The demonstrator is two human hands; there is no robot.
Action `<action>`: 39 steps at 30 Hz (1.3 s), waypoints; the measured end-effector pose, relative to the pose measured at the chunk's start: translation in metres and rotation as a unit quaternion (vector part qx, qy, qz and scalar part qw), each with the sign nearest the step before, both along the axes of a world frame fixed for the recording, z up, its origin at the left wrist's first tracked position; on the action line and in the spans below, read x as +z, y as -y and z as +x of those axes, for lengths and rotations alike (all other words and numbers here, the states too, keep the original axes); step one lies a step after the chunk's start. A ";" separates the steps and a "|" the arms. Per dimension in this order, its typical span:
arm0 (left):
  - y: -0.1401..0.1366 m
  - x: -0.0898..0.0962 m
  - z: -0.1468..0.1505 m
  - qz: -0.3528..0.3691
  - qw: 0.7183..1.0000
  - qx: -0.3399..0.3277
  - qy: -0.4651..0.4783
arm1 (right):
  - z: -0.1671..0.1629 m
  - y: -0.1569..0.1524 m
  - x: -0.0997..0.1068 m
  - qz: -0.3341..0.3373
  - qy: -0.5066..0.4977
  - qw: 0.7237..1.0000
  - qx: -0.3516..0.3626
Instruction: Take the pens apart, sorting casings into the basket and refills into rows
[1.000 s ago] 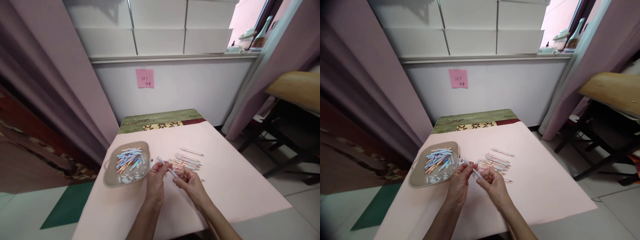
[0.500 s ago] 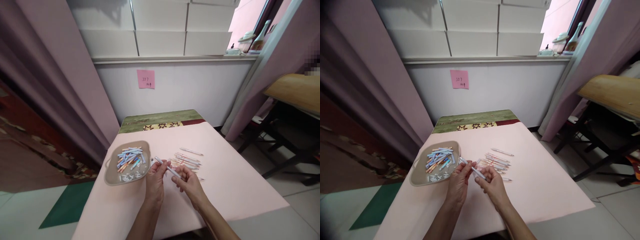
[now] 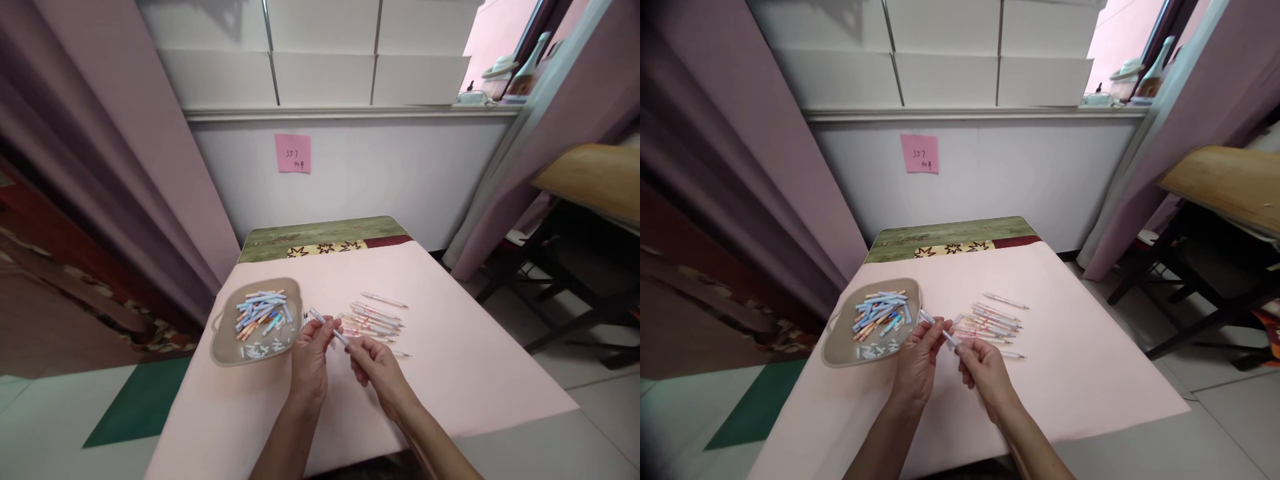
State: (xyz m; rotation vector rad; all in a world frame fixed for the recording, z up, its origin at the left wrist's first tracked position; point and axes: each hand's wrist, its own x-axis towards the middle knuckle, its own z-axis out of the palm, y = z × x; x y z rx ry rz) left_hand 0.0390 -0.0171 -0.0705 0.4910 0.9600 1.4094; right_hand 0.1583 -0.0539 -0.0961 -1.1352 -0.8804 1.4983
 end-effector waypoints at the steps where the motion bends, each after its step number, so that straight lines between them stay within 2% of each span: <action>1: 0.000 0.000 -0.001 0.000 1.000 0.003 0.003 | 0.000 0.000 0.000 0.017 -0.004 1.000 -0.011; 7: 0.001 0.001 -0.002 -0.009 1.000 0.019 0.015 | -0.002 0.000 0.002 0.028 -0.010 0.999 -0.032; 10: 0.002 0.003 -0.001 -0.002 1.000 0.003 0.015 | -0.003 0.002 0.002 -0.034 -0.006 0.999 0.021; 12: 0.003 0.004 -0.001 -0.002 1.000 -0.001 0.014 | -0.004 0.002 0.000 -0.063 -0.009 0.998 0.031; 15: 0.002 0.004 -0.002 -0.002 1.000 0.015 0.018 | -0.003 0.000 -0.002 -0.036 -0.009 0.999 0.008; 20: -0.006 0.008 -0.013 0.022 0.995 0.097 0.019 | 0.004 -0.004 -0.007 0.027 0.006 0.998 -0.053; 23: -0.008 0.014 -0.023 0.046 0.993 0.109 -0.007 | 0.009 -0.005 -0.011 0.044 0.068 0.995 -0.065; 25: -0.007 0.018 -0.029 0.058 0.991 0.116 -0.033 | 0.010 -0.006 -0.010 0.073 0.184 0.977 -0.078; 26: -0.006 0.019 -0.031 0.063 0.989 0.125 -0.048 | 0.010 -0.007 -0.009 0.094 0.259 0.957 -0.090; 29: -0.003 0.020 -0.036 0.076 0.980 0.159 -0.095 | 0.003 -0.013 -0.003 0.157 0.461 0.868 -0.093; 31: -0.003 0.021 -0.038 0.082 0.975 0.170 -0.118 | -0.006 -0.019 0.001 0.184 0.532 0.823 -0.075; 33: -0.003 0.022 -0.039 0.090 0.971 0.174 -0.134 | -0.015 -0.025 0.003 0.200 0.570 0.794 -0.068; 36: -0.003 0.023 -0.041 0.096 0.967 0.175 -0.160 | -0.021 -0.024 0.003 0.218 0.585 0.779 -0.059; 39: 0.000 0.024 -0.044 0.090 0.965 0.145 -0.198 | -0.018 -0.012 0.004 0.225 0.550 0.803 -0.040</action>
